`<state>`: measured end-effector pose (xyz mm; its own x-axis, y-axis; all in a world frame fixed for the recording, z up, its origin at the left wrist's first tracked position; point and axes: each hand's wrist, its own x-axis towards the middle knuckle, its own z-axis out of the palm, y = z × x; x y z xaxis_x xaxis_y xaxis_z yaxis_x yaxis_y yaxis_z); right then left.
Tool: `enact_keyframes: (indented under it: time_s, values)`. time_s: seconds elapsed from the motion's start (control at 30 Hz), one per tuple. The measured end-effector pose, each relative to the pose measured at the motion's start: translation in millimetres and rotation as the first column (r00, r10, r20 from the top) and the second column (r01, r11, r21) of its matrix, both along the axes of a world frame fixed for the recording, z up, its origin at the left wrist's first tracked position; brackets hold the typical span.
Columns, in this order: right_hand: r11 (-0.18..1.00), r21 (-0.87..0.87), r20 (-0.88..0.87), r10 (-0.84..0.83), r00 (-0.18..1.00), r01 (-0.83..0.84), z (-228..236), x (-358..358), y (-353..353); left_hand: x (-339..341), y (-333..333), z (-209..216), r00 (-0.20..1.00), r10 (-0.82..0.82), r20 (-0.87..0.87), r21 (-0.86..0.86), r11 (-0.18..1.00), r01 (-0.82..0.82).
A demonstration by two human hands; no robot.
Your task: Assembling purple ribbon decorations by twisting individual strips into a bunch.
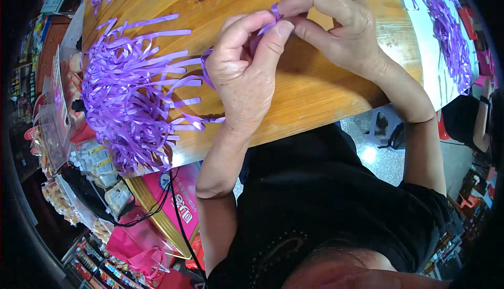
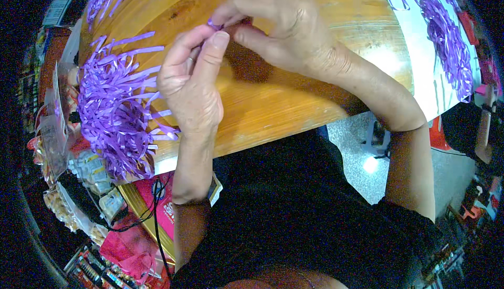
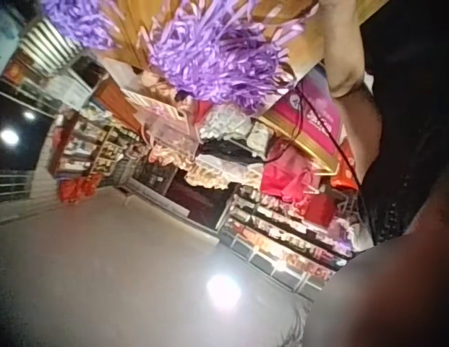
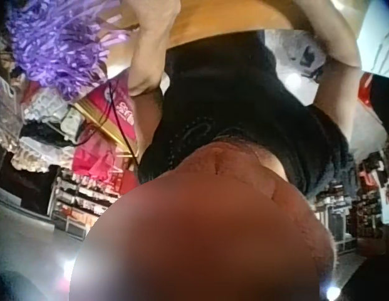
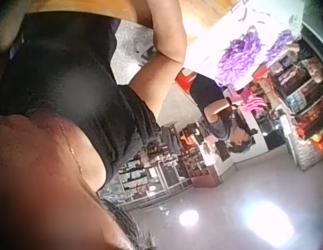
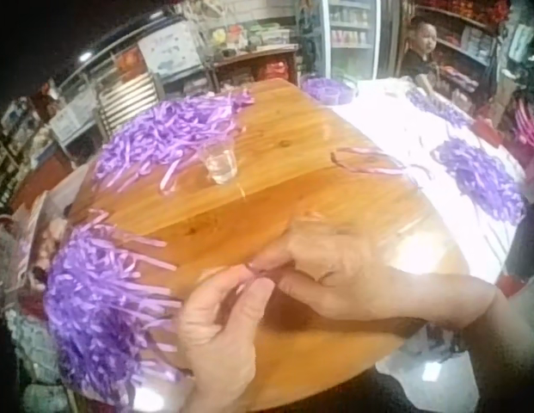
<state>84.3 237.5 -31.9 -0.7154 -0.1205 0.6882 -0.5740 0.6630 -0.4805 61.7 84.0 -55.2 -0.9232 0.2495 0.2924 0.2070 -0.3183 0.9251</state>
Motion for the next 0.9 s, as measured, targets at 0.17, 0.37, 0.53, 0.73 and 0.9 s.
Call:
enact_keyframes:
  time_s: [0.17, 0.37, 0.53, 0.73, 0.9]
  values:
    - [1.000, -0.004, 0.334, -0.009, 0.943, 0.011, 25, 16, -4, -1, -4, 2, 0.999, 0.025, -0.034, -0.083, 0.996, -0.028]
    - [0.875, -0.482, 0.571, 0.348, 0.743, -0.039, 27, 10, 3, -1, -13, 6, 0.978, -0.098, 0.184, -0.012, 0.995, 0.102]
    - [0.862, -0.010, -0.172, 0.497, 0.850, -0.506, 3, -11, 12, 0, -13, 9, 0.960, -0.121, 0.252, 0.026, 0.993, 0.118]
    - [0.946, 0.311, -0.017, 0.107, 0.994, -0.096, 23, 9, 6, -4, -16, 5, 0.953, -0.076, 0.294, -0.089, 0.990, 0.106]
    - [0.879, 0.476, -0.817, 0.455, 0.354, -0.031, -9, -60, 20, -5, -12, 10, 0.879, -0.191, 0.437, 0.025, 0.979, 0.201]
